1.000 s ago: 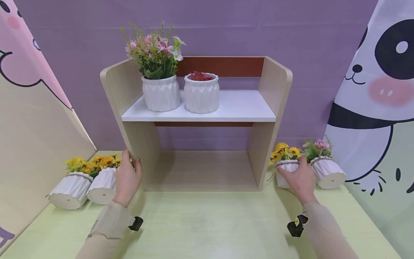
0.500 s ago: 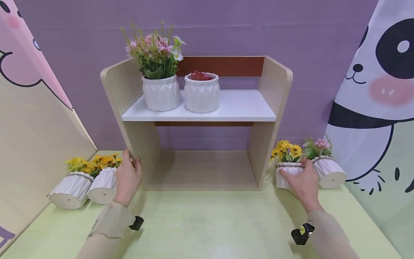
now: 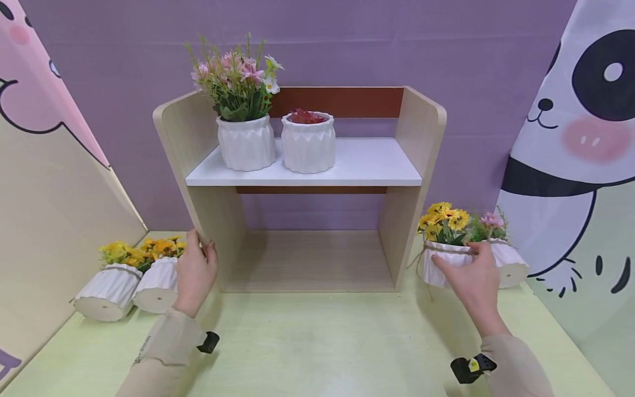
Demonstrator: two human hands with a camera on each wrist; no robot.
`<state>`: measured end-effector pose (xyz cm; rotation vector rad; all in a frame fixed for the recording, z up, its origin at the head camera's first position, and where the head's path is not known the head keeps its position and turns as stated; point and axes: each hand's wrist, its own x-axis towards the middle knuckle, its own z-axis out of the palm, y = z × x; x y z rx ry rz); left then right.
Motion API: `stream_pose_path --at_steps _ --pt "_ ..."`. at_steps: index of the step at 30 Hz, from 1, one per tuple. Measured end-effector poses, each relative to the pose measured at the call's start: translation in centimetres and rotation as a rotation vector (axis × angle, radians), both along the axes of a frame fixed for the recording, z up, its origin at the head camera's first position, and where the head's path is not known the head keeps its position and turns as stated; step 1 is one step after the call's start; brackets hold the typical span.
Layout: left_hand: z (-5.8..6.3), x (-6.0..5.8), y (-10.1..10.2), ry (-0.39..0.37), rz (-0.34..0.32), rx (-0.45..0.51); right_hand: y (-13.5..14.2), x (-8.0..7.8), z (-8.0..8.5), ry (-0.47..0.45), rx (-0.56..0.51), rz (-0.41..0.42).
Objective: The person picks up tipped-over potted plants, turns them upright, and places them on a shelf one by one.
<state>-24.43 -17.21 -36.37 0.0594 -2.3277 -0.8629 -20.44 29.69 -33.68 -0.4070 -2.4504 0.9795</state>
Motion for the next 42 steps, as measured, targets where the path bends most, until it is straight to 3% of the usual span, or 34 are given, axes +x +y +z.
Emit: stream_pose_path --at_steps 11,19,24,29,38,42 --pt "0.0 0.0 0.0 0.049 -0.001 -0.009 -0.3 1.7 2.3 0.072 -0.037 -0.065" --pt "-0.1 -0.2 0.0 0.047 -0.001 -0.011 -1.0 2.7 4.1 0.15 -0.104 -0.067" --pt "-0.1 -0.1 0.0 0.034 -0.004 -0.007 -1.7 3.2 4.9 0.308 -0.121 -0.074" --pt "0.0 0.0 0.0 0.027 -0.006 -0.009 -2.4 3.9 6.0 0.499 -0.096 -0.03" --pt "0.0 0.1 0.1 0.028 -0.008 -0.004 -3.9 4.4 8.4 0.763 -0.045 0.097" --pt "0.0 0.1 0.1 0.037 -0.007 -0.007 -4.8 4.5 9.5 0.824 -0.062 0.16"
